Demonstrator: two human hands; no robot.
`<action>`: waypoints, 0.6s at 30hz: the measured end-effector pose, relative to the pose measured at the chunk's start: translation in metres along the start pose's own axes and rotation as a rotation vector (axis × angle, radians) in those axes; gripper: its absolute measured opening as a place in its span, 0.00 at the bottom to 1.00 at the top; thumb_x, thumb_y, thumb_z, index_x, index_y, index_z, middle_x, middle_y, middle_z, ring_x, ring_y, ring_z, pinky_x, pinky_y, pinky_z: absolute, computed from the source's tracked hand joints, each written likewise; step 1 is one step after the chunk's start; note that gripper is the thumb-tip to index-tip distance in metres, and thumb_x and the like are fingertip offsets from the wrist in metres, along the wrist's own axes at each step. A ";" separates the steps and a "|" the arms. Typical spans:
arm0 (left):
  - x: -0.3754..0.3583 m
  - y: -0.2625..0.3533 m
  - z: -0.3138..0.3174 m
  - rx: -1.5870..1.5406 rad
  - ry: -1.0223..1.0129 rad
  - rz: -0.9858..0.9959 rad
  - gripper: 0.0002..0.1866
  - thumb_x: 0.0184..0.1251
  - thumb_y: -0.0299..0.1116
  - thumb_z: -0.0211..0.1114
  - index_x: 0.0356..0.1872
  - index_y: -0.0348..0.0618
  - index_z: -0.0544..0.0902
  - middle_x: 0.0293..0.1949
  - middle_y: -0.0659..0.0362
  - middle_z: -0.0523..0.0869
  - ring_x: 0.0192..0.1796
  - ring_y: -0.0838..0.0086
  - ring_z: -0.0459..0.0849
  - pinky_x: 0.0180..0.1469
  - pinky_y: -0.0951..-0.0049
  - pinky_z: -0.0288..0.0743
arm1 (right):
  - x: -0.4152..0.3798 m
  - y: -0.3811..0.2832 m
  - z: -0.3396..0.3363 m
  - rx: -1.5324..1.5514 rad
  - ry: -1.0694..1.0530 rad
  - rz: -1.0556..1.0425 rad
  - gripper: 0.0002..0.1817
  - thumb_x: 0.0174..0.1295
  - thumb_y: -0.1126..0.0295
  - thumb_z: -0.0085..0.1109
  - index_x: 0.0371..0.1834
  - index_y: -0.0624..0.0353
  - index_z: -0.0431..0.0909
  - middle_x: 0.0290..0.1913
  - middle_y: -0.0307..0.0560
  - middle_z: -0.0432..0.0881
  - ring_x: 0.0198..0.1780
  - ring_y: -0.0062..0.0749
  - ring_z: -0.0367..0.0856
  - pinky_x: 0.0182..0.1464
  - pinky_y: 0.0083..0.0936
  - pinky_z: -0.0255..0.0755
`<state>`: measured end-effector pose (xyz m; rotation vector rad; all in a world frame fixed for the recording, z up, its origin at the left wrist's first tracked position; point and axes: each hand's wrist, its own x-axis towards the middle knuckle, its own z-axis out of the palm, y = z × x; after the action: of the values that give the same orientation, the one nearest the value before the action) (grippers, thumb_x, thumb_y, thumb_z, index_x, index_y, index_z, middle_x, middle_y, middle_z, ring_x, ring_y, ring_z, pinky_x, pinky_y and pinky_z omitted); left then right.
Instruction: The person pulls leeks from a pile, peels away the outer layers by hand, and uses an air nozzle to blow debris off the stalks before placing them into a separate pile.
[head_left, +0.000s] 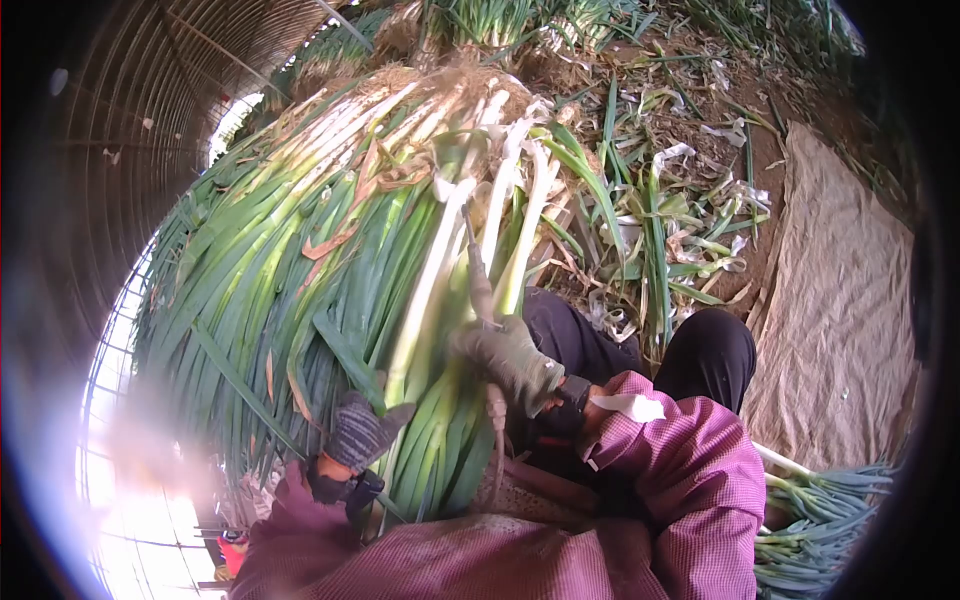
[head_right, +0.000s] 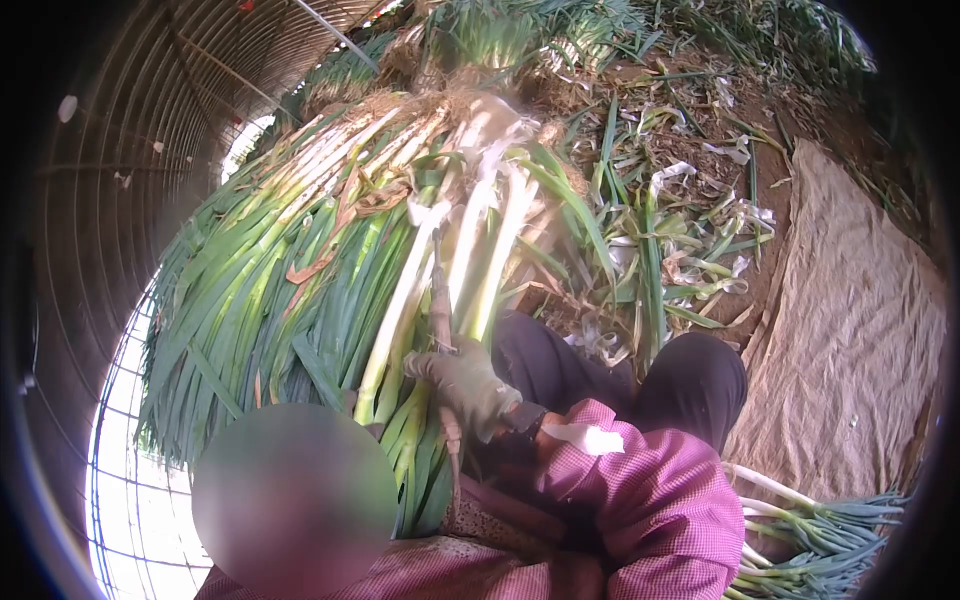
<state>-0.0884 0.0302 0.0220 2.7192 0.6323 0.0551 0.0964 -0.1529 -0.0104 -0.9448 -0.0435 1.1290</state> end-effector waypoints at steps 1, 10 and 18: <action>-0.005 -0.003 0.002 -0.012 0.007 0.024 0.35 0.56 0.48 0.71 0.54 0.25 0.75 0.48 0.34 0.80 0.53 0.46 0.79 0.57 0.60 0.72 | 0.002 0.000 0.002 0.038 0.012 -0.004 0.20 0.56 0.70 0.63 0.49 0.71 0.74 0.32 0.49 0.79 0.14 0.27 0.71 0.16 0.24 0.67; -0.005 -0.012 0.016 0.220 0.102 0.312 0.18 0.56 0.29 0.67 0.48 0.35 0.78 0.32 0.48 0.82 0.34 0.56 0.82 0.40 0.61 0.76 | 0.028 0.001 -0.004 0.077 -0.032 -0.107 0.32 0.55 0.73 0.59 0.63 0.74 0.63 0.28 0.50 0.78 0.07 0.28 0.66 0.04 0.24 0.64; -0.016 -0.028 0.017 -0.002 0.057 0.245 0.23 0.54 0.30 0.67 0.52 0.33 0.76 0.40 0.44 0.82 0.41 0.53 0.83 0.45 0.60 0.76 | 0.008 -0.014 -0.004 -0.088 -0.117 -0.154 0.46 0.56 0.74 0.58 0.77 0.45 0.44 0.30 0.47 0.78 0.22 0.28 0.74 0.21 0.24 0.70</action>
<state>-0.1129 0.0408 -0.0023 2.7868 0.3105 0.1942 0.1126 -0.1506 -0.0068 -0.9364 -0.2587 1.0449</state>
